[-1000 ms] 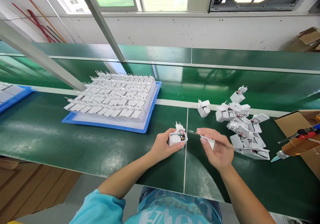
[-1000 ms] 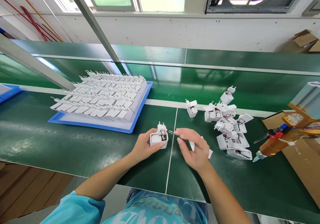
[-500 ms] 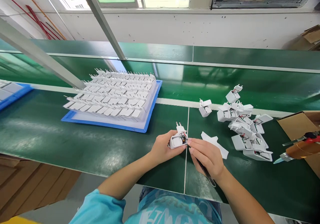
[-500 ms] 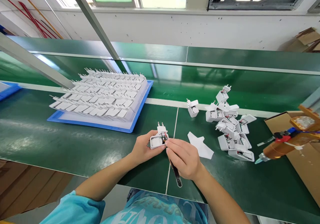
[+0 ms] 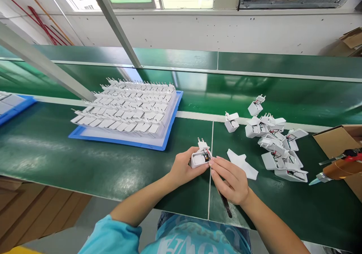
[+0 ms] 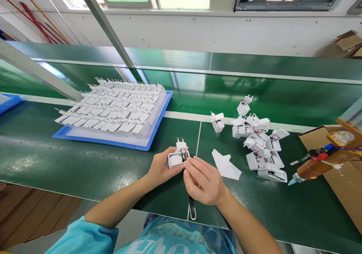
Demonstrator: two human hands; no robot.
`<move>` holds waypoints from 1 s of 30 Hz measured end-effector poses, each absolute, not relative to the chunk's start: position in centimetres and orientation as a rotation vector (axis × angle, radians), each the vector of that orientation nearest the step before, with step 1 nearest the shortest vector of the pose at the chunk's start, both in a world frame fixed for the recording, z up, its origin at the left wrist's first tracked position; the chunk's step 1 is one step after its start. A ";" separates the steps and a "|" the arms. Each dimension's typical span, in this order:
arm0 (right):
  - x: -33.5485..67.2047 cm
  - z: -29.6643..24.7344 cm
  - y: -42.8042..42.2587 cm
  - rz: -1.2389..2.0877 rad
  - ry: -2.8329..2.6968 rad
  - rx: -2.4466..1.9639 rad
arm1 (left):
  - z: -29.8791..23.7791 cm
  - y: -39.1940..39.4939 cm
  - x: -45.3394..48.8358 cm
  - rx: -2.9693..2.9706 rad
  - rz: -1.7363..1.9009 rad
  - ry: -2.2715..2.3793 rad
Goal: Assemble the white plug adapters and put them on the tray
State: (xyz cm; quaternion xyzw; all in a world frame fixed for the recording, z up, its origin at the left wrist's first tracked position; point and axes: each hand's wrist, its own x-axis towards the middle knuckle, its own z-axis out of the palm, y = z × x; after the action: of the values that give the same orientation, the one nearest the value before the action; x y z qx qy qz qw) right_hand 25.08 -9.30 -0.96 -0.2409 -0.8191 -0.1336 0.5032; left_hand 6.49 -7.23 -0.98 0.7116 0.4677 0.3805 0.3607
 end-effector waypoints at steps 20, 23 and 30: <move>26.1 -0.3 -9.5 -0.254 -1.973 -0.479 | -2.0 -6.8 6.0 1.765 0.935 0.995; 26.2 -0.2 -9.7 -0.253 -1.977 -0.492 | -2.0 -6.8 6.1 1.757 0.939 1.043; 25.3 0.0 -9.3 -0.290 -1.978 -0.471 | -1.6 -7.2 6.6 1.848 0.946 1.104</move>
State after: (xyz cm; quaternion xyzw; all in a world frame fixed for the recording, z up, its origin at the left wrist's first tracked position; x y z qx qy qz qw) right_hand 25.26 -9.32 -0.01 -0.1962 -0.8241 -0.1208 0.5175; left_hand 6.56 -7.20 -1.64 0.7253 0.4334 0.3714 0.3850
